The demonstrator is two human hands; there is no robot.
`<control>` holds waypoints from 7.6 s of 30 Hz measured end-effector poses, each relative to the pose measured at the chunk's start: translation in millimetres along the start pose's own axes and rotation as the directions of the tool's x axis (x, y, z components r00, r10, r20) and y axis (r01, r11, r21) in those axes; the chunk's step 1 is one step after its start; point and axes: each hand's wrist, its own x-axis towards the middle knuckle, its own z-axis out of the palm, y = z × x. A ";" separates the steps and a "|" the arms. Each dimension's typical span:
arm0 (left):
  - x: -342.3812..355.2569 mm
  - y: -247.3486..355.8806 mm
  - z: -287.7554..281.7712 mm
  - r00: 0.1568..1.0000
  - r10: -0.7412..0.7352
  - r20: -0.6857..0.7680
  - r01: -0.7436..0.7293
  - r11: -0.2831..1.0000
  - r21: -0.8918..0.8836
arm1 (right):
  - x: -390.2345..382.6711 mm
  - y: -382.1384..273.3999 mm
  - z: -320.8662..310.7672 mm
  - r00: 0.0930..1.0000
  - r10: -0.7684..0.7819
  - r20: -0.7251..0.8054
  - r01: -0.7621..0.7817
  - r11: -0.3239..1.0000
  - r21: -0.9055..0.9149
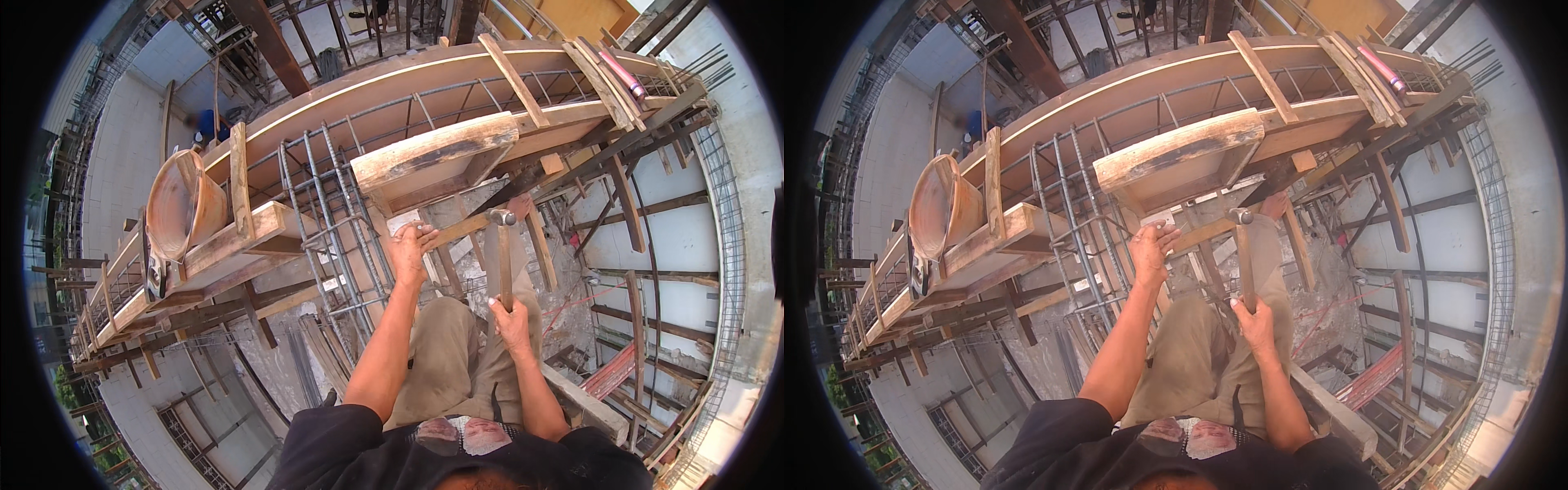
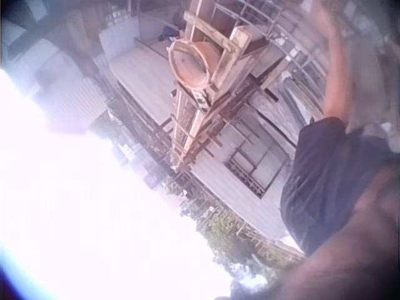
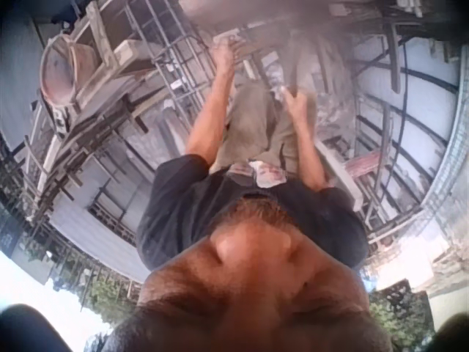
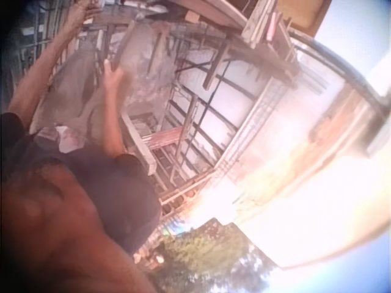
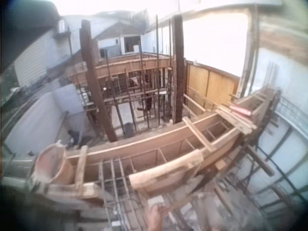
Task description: The person constructs a wooden form for a concrete beam by positioning a wooden support and securing it with nails using a hammer.
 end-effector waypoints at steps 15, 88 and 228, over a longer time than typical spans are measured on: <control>185.6 -129.0 -50.7 0.924 -0.290 -0.250 0.141 0.866 -0.480 | 86.1 14.6 51.5 0.992 -0.119 0.042 0.116 0.990 0.080; 269.4 -156.0 -101.4 0.835 -0.379 -0.398 -0.074 0.640 -0.765 | 237.6 97.0 146.5 0.930 0.143 0.338 0.042 0.873 -0.486; 114.6 170.0 14.8 0.649 0.402 0.647 -0.544 -0.349 0.763 | 275.2 -72.7 155.1 0.526 0.186 0.830 0.836 0.069 -0.545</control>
